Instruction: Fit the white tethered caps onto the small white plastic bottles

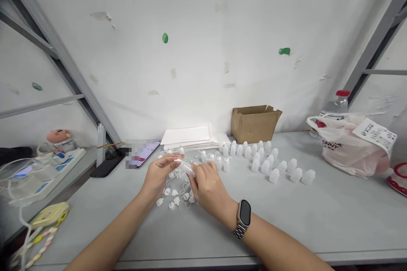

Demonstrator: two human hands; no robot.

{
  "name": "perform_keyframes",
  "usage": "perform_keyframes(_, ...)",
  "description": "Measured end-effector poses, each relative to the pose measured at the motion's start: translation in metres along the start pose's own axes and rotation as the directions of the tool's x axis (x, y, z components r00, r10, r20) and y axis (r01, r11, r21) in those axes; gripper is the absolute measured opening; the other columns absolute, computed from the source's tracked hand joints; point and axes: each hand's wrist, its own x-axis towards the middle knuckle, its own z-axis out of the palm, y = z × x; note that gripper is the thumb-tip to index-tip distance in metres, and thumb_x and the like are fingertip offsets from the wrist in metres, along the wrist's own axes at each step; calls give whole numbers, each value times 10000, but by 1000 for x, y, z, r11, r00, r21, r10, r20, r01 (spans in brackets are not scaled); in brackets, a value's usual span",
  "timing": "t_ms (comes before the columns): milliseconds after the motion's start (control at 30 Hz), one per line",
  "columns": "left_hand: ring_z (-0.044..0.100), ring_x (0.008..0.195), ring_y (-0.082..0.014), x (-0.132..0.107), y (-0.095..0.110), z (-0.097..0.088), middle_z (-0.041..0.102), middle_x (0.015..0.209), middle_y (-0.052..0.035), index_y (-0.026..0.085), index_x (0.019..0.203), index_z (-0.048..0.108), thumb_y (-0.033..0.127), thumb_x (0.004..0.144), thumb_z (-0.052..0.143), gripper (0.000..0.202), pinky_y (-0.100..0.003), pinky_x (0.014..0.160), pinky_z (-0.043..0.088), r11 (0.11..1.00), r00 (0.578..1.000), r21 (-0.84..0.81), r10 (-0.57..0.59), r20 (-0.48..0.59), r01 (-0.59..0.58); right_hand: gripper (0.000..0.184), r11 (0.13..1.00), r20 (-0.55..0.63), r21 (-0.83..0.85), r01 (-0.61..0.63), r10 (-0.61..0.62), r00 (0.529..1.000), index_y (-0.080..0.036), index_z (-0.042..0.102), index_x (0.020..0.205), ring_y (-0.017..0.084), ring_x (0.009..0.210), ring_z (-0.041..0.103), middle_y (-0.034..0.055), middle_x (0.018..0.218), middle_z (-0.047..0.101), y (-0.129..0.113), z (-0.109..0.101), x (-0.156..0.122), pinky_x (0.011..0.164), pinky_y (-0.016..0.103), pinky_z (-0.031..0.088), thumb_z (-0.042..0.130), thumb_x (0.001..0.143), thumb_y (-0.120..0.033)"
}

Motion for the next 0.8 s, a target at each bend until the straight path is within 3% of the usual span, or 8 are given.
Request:
perform_keyframes(100, 577, 982, -222, 3, 0, -2, 699, 876, -46, 195, 638, 696, 270, 602, 729, 90, -356, 908, 386, 1000, 999, 10, -10, 51, 10, 157, 884, 159, 317, -344, 309, 938, -172, 552, 810, 168, 612, 484, 29, 649, 535, -2, -3, 4, 602, 308, 366, 506, 840, -319)
perform_keyframes(167, 564, 1015, -237, 5, 2, -5, 700, 894, -55, 191, 656, 702, 268, 604, 726, 95, -367, 919, 385, 1000, 997, 24, -1, 81, -1, 259, 601, 411, 538, -592, 426, 806, -174, 541, 731, 138, 534, 463, 9, 591, 528, -3, -5, 9, 535, 276, 348, 528, 810, -420)
perform_keyframes(233, 541, 1063, -252, 7, 5, -7, 704, 907, -67, 186, 689, 712, 278, 614, 716, 119, -375, 936, 377, 999, 993, 44, -12, 115, 7, 369, 253, 655, 624, -739, 346, 671, -160, 558, 696, 106, 449, 415, -13, 506, 500, -3, -7, 14, 474, 252, 304, 491, 801, -507)
perform_keyframes(300, 532, 1082, -256, 8, 8, -9, 709, 916, -77, 180, 722, 719, 304, 635, 699, 153, -375, 944, 370, 997, 988, 52, -67, 142, 60, 450, 39, 766, 605, -795, 246, 595, -141, 592, 703, 87, 413, 391, -18, 469, 495, -2, -8, 17, 453, 240, 280, 453, 799, -558)
perform_keyframes(367, 559, 1043, -252, 9, 8, -10, 712, 922, -85, 174, 756, 722, 332, 653, 685, 192, -370, 939, 371, 989, 977, 55, -145, 158, 137, 468, 11, 765, 597, -802, 293, 574, -134, 601, 705, 79, 416, 415, -12, 483, 528, -2, -7, 18, 458, 234, 299, 471, 779, -577)
perform_keyframes(633, 576, 1016, -257, 10, 2, -10, 710, 940, -92, 165, 787, 724, 365, 618, 710, 262, -368, 929, 373, 967, 964, 70, -250, 90, 244, 397, 225, 548, 619, -752, 563, 619, -162, 567, 803, 128, 522, 563, -14, 604, 624, 1, 2, 15, 544, 272, 423, 714, 604, -472)
perform_keyframes(700, 567, 1033, -255, 10, 2, -12, 704, 965, -100, 160, 789, 725, 361, 628, 704, 259, -365, 942, 360, 962, 953, 67, -273, 131, 266, 357, 179, 579, 631, -755, 539, 611, -157, 560, 708, 109, 496, 537, -9, 581, 620, 2, 1, 16, 525, 255, 406, 702, 622, -473)
perform_keyframes(800, 566, 1036, -253, 12, 4, -14, 698, 989, -104, 161, 819, 724, 353, 649, 691, 259, -374, 959, 343, 954, 930, 59, -299, 215, 293, 404, -38, 743, 594, -804, 409, 530, -143, 575, 626, 72, 406, 446, -18, 471, 556, 2, -3, 17, 485, 235, 365, 572, 730, -533)
